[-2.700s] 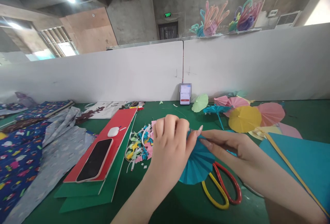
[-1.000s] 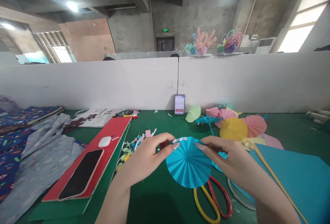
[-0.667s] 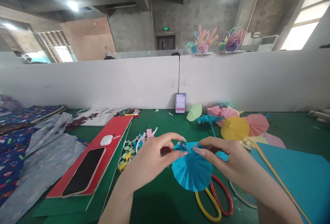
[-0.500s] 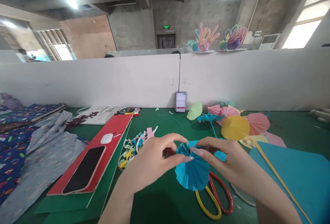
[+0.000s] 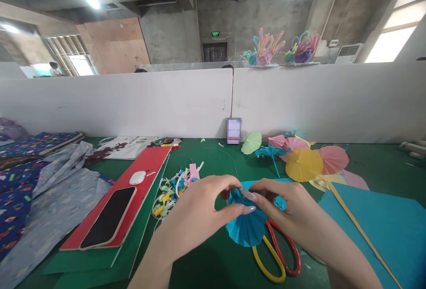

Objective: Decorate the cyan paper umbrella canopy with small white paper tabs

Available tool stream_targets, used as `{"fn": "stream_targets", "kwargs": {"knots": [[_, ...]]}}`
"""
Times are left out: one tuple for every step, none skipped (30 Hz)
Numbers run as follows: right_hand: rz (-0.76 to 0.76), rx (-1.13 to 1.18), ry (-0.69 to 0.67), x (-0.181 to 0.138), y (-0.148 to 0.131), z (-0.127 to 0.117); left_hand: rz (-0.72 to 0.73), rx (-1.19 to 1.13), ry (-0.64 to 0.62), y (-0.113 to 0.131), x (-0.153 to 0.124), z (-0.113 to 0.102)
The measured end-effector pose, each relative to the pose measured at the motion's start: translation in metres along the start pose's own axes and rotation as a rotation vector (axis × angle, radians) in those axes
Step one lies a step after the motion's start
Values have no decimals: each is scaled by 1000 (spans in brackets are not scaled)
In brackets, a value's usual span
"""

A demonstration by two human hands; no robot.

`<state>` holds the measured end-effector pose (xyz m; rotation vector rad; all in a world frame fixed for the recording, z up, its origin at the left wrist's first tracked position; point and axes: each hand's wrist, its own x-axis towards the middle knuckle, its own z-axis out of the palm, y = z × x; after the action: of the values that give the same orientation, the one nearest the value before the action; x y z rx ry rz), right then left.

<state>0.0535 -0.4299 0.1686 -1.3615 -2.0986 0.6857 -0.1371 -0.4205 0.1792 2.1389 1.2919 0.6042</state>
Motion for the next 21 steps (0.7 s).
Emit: {"fn": "stream_targets", "kwargs": {"knots": [[-4,-5,8,0,0,0,-6,8,8,1,0,0],[-9,-12,17,0,-1,1,-9,24,19,1,0,1],[-16,-21,28,0,-1,1,-10,46,31,1,0,2],[-19,-30,37,0,-1,1,-9,71,38,1,0,3],[-22,-38,44,0,-1,1,-8,94,44,1,0,3],[-22,-44,48,0,-1,1,-8,114,44,1,0,3],[-20,-48,47,0,-1,1,-7,128,43,1,1,3],[-18,-51,43,0,0,1,-4,136,41,1,1,3],[-16,-51,39,0,1,1,1,139,38,1,1,3],[-14,-51,34,0,1,1,6,140,37,1,1,2],[-13,-51,33,0,2,1,11,138,35,1,1,2],[-14,-52,32,0,2,1,15,132,32,1,1,3],[-17,-54,34,0,2,2,20,124,32,1,1,3],[-18,-58,36,0,2,2,23,117,35,1,1,4],[-18,-64,39,0,1,2,24,114,38,1,0,4],[-16,-71,38,0,1,2,22,115,44,1,0,5],[-12,-78,36,0,0,2,17,121,49,1,0,5],[-6,-85,31,0,-1,3,11,130,53,1,-1,6],[0,-90,26,-1,-2,3,7,140,55,1,-1,6],[2,-92,20,-1,-3,3,6,148,52,1,-1,6],[0,-92,14,-2,-4,4,8,156,45,1,-1,5]]}}
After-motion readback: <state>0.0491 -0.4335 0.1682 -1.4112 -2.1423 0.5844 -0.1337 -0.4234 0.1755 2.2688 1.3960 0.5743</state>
